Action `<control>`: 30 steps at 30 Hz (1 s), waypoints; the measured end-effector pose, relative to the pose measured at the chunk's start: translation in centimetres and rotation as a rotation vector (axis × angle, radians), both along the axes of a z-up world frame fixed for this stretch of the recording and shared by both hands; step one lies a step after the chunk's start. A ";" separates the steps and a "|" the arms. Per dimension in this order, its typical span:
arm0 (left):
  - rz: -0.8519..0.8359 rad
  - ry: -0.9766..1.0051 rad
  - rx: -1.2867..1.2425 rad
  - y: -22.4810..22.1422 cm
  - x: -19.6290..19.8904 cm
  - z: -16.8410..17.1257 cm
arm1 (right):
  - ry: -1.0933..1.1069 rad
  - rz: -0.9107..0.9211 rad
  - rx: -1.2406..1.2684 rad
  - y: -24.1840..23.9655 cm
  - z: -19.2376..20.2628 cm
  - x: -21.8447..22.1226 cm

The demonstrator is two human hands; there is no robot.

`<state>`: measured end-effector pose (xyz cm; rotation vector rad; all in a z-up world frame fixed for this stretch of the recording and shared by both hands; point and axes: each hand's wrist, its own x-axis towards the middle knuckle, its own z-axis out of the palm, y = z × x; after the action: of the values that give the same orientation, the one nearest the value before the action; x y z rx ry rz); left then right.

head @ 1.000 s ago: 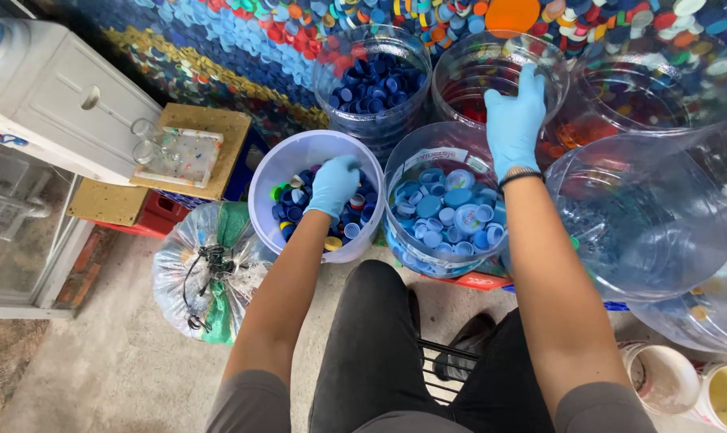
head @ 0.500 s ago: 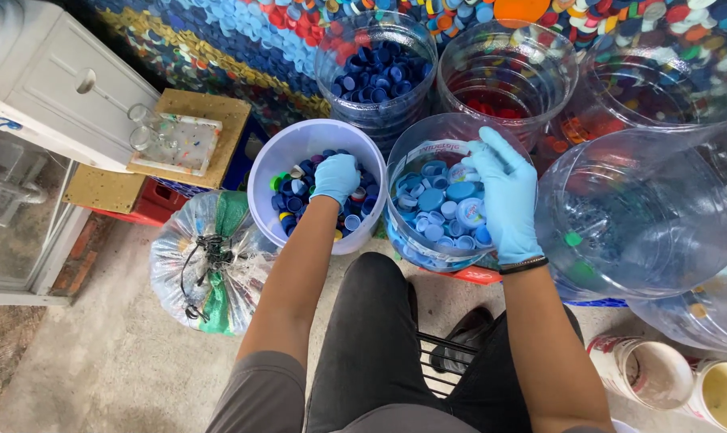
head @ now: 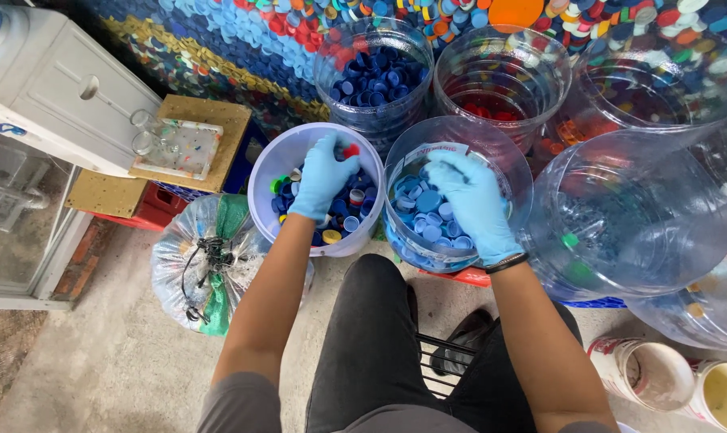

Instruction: Sorting plastic bottle caps by color into different containers

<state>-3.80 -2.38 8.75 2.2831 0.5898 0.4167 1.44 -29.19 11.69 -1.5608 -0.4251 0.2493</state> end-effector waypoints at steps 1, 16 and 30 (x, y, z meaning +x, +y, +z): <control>-0.001 0.002 0.001 -1.7 -0.8 1.6 | 0.002 -0.001 0.001 0.4 1.2 -0.8; -0.468 -0.732 0.115 -8.2 -2.7 5.8 | 0.350 -0.063 0.316 2.2 2.2 3.8; -0.393 0.633 0.149 1.3 -2.3 -5.3 | 0.695 -0.338 0.554 0.4 -1.9 20.5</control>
<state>-6.14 -1.04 3.42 2.5940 0.3939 -0.4858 21.93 -28.80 9.74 -0.8986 0.3001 0.3550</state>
